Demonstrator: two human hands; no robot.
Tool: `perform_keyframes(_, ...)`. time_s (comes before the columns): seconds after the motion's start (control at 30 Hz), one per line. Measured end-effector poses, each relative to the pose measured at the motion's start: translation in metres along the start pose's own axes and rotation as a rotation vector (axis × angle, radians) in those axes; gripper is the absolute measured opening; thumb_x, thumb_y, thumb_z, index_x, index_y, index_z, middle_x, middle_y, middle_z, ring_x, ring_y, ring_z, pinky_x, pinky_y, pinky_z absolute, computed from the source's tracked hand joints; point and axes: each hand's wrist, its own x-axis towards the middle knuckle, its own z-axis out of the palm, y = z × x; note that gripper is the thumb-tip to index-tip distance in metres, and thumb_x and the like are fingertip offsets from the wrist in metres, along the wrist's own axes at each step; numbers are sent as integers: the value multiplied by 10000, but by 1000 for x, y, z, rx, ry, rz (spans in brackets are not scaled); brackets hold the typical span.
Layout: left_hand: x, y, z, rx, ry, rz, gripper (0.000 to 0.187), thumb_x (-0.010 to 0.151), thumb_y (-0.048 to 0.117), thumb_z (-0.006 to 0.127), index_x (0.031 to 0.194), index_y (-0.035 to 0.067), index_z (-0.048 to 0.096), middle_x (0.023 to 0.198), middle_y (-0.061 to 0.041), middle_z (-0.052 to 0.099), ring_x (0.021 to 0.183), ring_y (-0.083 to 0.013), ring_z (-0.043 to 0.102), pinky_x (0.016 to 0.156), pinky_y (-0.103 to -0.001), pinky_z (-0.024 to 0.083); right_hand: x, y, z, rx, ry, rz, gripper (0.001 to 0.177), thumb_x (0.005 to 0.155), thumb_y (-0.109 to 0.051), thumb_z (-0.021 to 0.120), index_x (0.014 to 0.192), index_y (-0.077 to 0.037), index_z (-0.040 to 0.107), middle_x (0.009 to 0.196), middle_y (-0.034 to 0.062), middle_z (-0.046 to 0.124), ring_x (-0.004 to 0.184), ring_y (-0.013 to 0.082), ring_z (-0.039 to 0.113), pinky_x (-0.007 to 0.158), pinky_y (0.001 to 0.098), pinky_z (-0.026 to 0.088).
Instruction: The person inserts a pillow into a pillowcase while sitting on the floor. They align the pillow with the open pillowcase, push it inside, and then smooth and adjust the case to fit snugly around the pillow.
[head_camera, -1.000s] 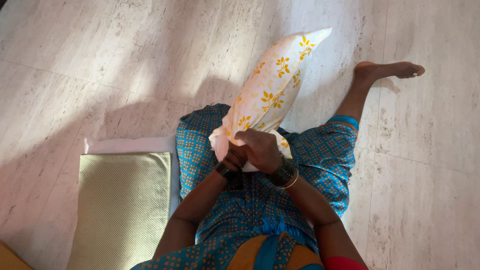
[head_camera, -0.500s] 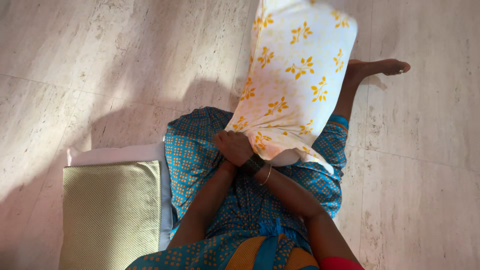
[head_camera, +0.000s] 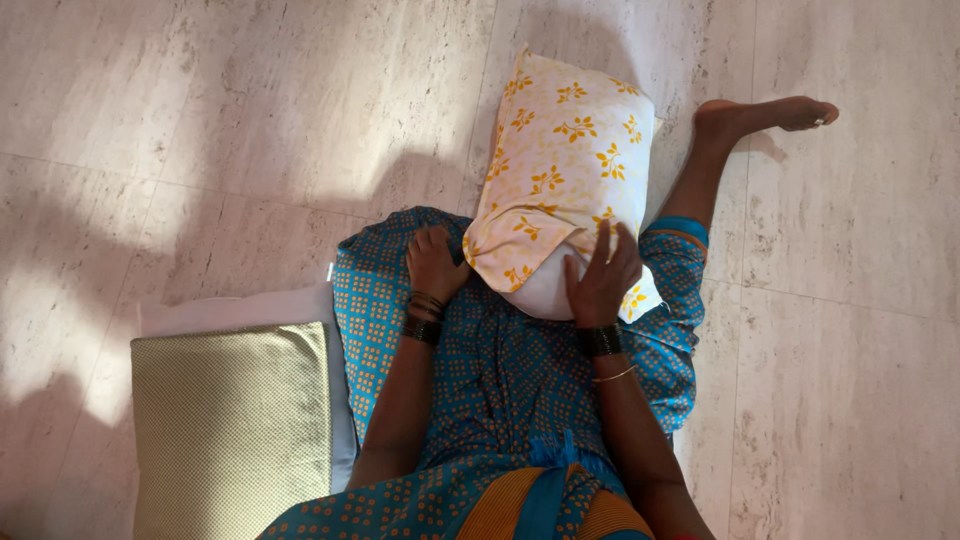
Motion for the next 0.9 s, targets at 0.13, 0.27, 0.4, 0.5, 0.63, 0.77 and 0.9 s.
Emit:
perform_keyframes(0.13, -6, 29, -24, -71, 258, 457, 671, 755, 166, 720, 1411, 120, 592, 1465, -180, 537, 1375, -434, 503, 1121, -557, 384, -3, 39, 21, 172, -112, 36, 432, 891, -169, 731, 1265, 20, 626, 1180, 192, 644, 1089, 396, 586, 949, 500, 464)
perform_keyframes(0.27, 4, 10, -14, -455, 47, 558, 528, 848, 53, 669, 1374, 51, 614, 1408, -232, 560, 1316, -432, 519, 1117, -478, 407, -21, 17, 3, 376, -238, -116, 241, 851, -11, 688, 1092, -15, 685, 920, 170, 643, 900, 373, 591, 816, 452, 479)
perform_keyframes(0.4, 7, -46, 0, -934, 162, 210, 194, 886, -44, 557, 983, 43, 701, 1056, -144, 719, 1039, -259, 658, 923, -348, 513, -30, -16, -24, 443, -412, -264, 280, 806, -38, 697, 1086, -54, 694, 884, 124, 637, 870, 349, 589, 793, 459, 478)
perform_keyframes(0.5, -8, -66, 10, -1208, 164, 76, 228, 869, -62, 473, 862, 29, 682, 888, -104, 687, 840, -145, 632, 775, -278, 504, -36, -25, -33, 518, -499, -343, 272, 822, -106, 721, 1091, -70, 706, 890, 108, 645, 878, 332, 607, 805, 453, 485)
perform_keyframes(0.63, -41, -78, -3, -754, 47, 13, 178, 839, -18, 512, 848, 13, 687, 797, -119, 704, 753, -221, 670, 678, -347, 525, -33, 18, -29, 691, -498, -167, 213, 929, -190, 727, 1109, -78, 701, 1008, 106, 680, 984, 306, 644, 879, 413, 498)
perform_keyframes(0.77, -38, -68, -2, -360, 158, 271, 182, 797, 104, 642, 941, 37, 730, 945, -198, 723, 888, -389, 692, 778, -468, 553, -1, 111, 48, 625, -243, 190, 327, 988, -285, 650, 1228, -64, 656, 1061, 112, 674, 965, 252, 645, 851, 366, 525)
perform_keyframes(0.9, -27, -54, 4, -210, -15, 167, 140, 824, 185, 675, 904, 95, 747, 907, -175, 720, 877, -407, 681, 773, -511, 545, 56, 173, 145, 839, -434, 1065, 664, 915, -635, 564, 1331, -118, 554, 1098, 114, 655, 956, 261, 618, 799, 404, 517)
